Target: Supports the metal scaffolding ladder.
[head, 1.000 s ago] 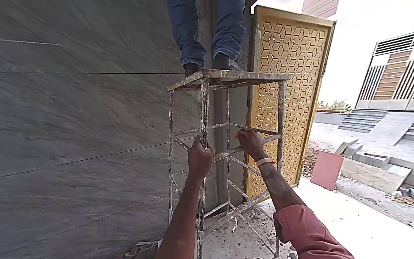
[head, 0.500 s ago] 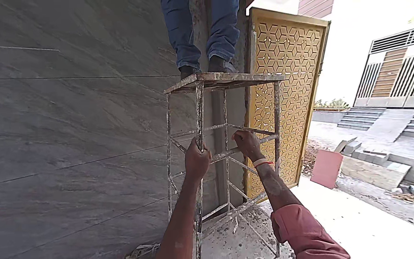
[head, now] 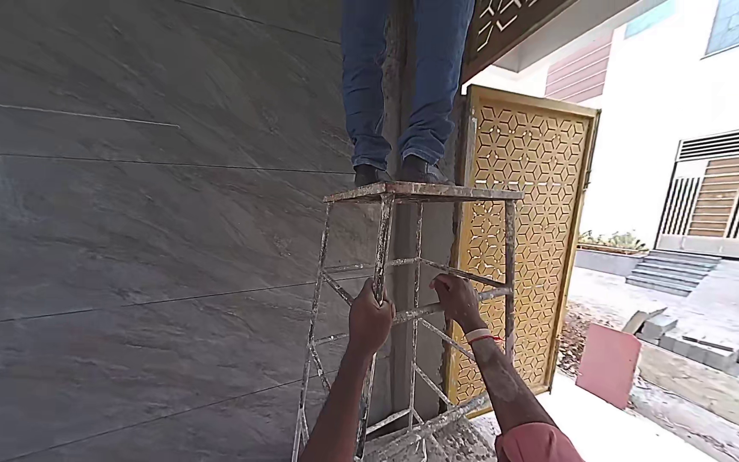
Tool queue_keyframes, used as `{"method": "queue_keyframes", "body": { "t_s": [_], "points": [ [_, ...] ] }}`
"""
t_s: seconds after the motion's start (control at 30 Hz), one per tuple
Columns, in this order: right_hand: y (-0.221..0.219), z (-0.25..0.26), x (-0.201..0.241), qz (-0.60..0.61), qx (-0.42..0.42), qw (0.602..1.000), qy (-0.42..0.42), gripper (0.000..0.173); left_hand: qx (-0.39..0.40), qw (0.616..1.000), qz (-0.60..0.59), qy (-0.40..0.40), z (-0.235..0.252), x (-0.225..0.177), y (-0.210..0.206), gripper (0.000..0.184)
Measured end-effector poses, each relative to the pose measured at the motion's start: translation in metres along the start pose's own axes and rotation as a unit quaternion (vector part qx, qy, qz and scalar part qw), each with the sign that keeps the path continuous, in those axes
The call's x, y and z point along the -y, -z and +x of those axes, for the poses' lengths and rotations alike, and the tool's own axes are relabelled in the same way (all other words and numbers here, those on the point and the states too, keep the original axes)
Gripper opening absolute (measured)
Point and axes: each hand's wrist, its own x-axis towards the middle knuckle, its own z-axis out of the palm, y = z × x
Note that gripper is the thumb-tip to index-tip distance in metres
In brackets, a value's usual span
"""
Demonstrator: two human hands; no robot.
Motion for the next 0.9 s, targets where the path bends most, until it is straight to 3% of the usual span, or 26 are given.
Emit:
{"method": "queue_keyframes", "body": {
  "t_s": [0.7, 0.9],
  "points": [
    [0.004, 0.003, 0.006, -0.01, 0.019, 1.0, -0.013, 0.034, 0.004, 0.999, 0.029, 0.014, 0.004, 0.001, 0.001, 0.023],
    [0.018, -0.012, -0.007, 0.019, -0.058, 0.998, 0.011, 0.028, 0.005, 1.0, 0.017, 0.011, 0.005, 0.0, 0.001, 0.022]
  ]
}}
